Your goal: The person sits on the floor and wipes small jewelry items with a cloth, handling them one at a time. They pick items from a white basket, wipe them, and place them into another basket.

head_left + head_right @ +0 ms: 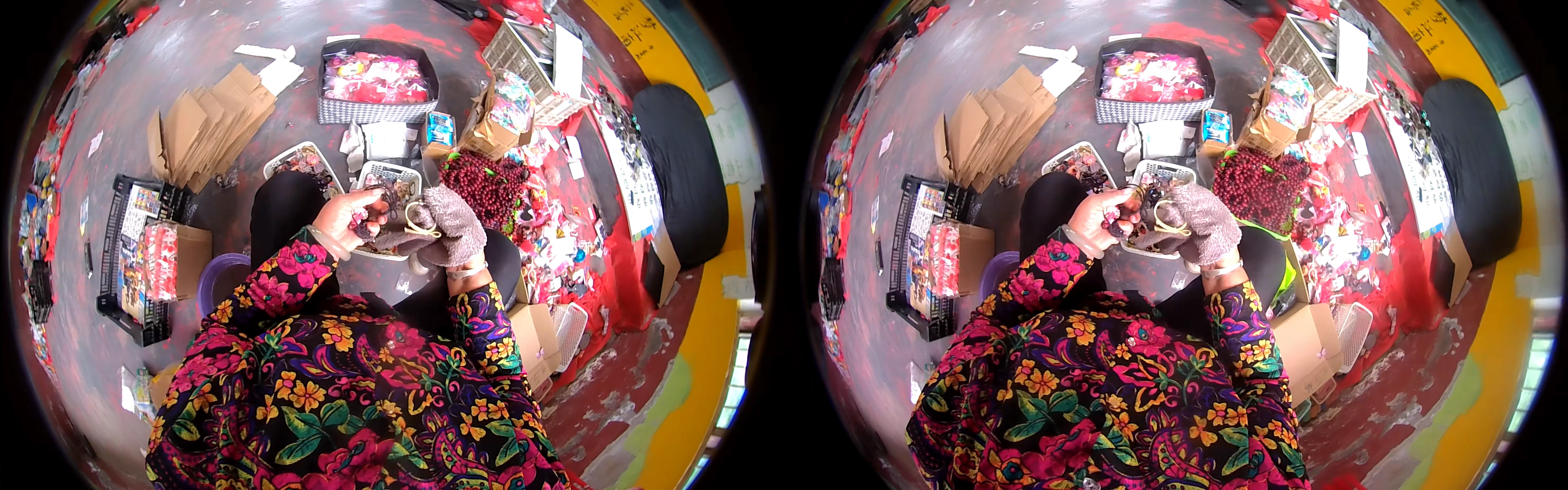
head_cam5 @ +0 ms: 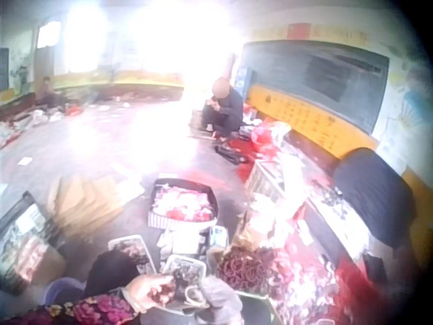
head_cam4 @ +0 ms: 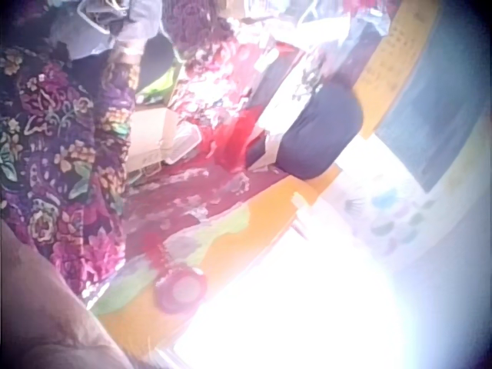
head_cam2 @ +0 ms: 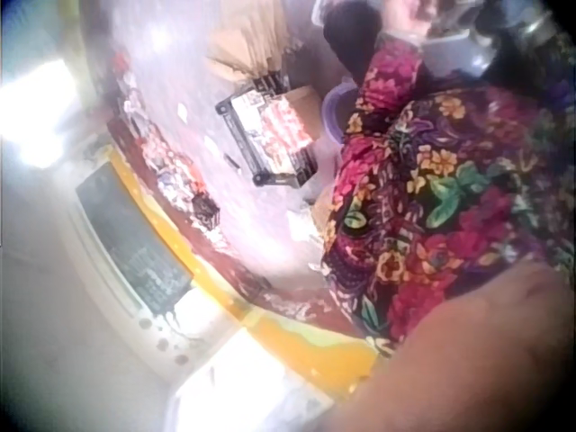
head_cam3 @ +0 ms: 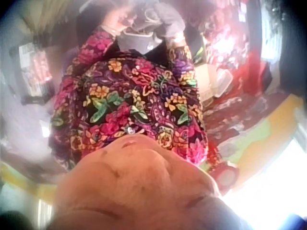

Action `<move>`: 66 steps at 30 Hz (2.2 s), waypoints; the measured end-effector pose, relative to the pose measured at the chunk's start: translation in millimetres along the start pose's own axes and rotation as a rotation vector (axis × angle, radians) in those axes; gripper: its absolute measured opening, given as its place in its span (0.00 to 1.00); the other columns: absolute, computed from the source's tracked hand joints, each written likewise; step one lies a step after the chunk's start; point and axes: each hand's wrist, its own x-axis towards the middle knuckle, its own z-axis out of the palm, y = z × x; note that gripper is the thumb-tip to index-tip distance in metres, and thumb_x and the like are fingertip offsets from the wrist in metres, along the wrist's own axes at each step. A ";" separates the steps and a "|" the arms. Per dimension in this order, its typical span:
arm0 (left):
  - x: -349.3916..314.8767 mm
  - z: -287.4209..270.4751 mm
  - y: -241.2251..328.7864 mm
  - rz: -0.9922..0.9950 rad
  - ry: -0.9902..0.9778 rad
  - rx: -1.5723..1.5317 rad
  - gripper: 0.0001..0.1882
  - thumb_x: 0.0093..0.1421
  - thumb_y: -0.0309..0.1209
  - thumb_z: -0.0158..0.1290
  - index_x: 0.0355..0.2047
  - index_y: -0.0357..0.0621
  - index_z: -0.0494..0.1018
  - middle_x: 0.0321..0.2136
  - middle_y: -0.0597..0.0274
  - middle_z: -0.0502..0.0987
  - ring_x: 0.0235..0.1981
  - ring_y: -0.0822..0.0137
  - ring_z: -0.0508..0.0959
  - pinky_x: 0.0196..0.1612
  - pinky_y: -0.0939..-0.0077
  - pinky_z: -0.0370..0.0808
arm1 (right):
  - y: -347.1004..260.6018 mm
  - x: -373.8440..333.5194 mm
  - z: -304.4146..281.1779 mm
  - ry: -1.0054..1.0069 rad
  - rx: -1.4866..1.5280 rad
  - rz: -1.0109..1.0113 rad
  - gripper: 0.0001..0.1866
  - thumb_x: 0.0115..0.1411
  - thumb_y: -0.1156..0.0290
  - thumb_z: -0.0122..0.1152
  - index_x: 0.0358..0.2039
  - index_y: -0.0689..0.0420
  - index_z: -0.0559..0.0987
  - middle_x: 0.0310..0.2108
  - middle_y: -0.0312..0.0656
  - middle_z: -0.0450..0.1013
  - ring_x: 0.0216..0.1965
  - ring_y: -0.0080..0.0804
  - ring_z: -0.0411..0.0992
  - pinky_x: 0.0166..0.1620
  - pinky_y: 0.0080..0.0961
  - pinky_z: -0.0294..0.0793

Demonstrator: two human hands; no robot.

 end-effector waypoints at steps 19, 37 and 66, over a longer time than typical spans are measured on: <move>-16.2 32.7 5.9 0.234 0.217 0.375 0.08 0.49 0.22 0.54 0.26 0.45 0.66 0.20 0.68 0.69 0.19 0.76 0.70 0.15 0.88 0.60 | 28.2 34.9 59.5 0.134 0.885 0.618 0.11 0.59 0.64 0.45 0.36 0.57 0.72 0.27 0.36 0.70 0.28 0.26 0.69 0.31 0.21 0.70; -23.6 31.7 21.3 0.242 0.065 0.265 0.03 0.54 0.25 0.50 0.30 0.41 0.69 0.24 0.62 0.72 0.20 0.76 0.69 0.15 0.89 0.60 | 27.1 23.0 45.0 -0.178 0.649 0.492 0.09 0.51 0.75 0.51 0.34 0.60 0.76 0.37 0.43 0.72 0.38 0.35 0.70 0.42 0.24 0.68; -28.7 30.1 20.7 0.138 0.148 0.447 0.08 0.55 0.32 0.51 0.23 0.43 0.68 0.14 0.72 0.63 0.12 0.81 0.61 0.12 0.87 0.55 | 39.0 16.9 54.7 0.121 1.548 0.845 0.17 0.62 0.56 0.40 0.40 0.55 0.69 0.34 0.39 0.69 0.38 0.33 0.67 0.42 0.27 0.67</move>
